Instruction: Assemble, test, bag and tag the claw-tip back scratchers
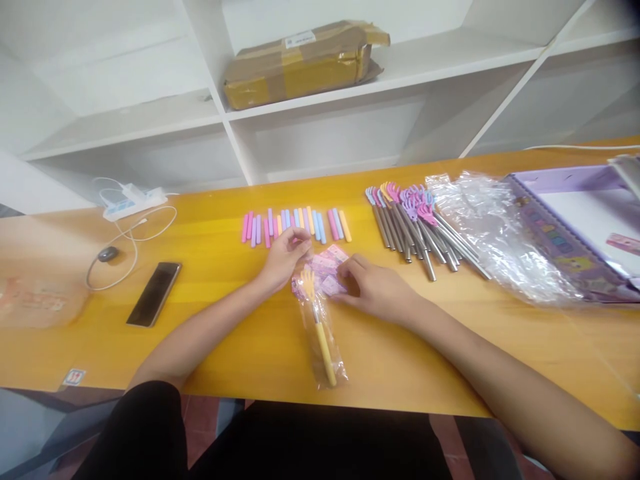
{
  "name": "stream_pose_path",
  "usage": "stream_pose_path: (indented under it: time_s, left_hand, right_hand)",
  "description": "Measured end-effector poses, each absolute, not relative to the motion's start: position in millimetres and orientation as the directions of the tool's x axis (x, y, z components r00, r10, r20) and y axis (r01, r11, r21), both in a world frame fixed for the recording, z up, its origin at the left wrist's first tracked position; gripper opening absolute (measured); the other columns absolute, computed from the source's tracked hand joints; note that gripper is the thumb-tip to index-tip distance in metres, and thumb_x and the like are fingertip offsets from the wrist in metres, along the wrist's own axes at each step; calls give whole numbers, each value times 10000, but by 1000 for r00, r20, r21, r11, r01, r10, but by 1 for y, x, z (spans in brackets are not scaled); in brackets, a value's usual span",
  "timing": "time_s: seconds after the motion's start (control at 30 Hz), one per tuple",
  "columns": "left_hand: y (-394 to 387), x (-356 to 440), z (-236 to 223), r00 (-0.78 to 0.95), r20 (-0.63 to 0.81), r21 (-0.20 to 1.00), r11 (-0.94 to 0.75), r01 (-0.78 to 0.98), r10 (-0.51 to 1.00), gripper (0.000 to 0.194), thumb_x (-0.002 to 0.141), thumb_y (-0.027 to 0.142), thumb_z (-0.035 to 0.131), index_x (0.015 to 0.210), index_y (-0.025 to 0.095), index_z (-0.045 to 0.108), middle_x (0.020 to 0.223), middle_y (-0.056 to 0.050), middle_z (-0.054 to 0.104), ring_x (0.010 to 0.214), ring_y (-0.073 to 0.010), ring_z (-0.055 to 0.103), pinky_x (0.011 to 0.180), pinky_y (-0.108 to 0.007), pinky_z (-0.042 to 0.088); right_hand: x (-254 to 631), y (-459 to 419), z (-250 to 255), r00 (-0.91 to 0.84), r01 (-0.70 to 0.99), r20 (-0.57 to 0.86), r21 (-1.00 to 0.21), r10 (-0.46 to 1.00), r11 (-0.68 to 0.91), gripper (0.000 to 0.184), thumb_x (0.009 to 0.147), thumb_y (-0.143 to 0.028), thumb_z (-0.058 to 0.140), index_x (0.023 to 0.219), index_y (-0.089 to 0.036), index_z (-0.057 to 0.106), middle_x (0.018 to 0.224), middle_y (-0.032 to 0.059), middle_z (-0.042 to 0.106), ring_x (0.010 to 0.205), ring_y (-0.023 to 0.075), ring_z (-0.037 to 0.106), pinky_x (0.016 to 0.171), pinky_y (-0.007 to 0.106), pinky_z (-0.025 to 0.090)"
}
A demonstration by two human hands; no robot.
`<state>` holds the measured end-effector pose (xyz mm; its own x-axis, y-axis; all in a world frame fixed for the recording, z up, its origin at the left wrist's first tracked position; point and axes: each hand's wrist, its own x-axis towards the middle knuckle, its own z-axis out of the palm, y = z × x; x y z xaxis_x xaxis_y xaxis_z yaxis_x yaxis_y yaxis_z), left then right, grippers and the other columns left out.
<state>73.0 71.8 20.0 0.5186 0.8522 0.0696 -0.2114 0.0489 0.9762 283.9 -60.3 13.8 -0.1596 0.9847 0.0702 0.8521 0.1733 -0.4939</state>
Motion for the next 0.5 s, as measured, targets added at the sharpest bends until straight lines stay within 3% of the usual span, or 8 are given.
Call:
stream_pose_path:
  time_s: [0.23, 0.37, 0.5]
  left_hand:
    - [62, 74, 25, 510, -61, 974, 162, -157, 858, 291, 858, 329, 852, 960, 217, 603, 735, 27, 575, 651, -104, 561, 566, -200, 422]
    - [59, 75, 29, 495, -92, 969, 191, -154, 864, 332, 832, 333, 870, 950, 204, 587, 753, 30, 576, 654, -99, 576, 553, -196, 432]
    - [57, 76, 27, 495, -143, 963, 236, -130, 857, 347, 818, 316, 880, 980, 188, 602, 813, 17, 607, 678, -105, 614, 583, -218, 478]
  right_hand:
    - [279, -55, 3, -102, 745, -5, -663, 995, 73, 267, 923, -414, 744, 873, -214, 573, 956, 46, 672, 742, 163, 580, 673, 311, 429]
    - [290, -50, 5, -109, 525, -146, -848, 983, -68, 383, 912, -557, 718, 791, -206, 621, 818, 20, 679, 710, 157, 573, 670, 303, 422]
    - [295, -50, 14, -115, 320, -145, -942, 983, -102, 520, 862, -704, 725, 873, -184, 721, 796, 34, 704, 686, 156, 579, 663, 305, 451]
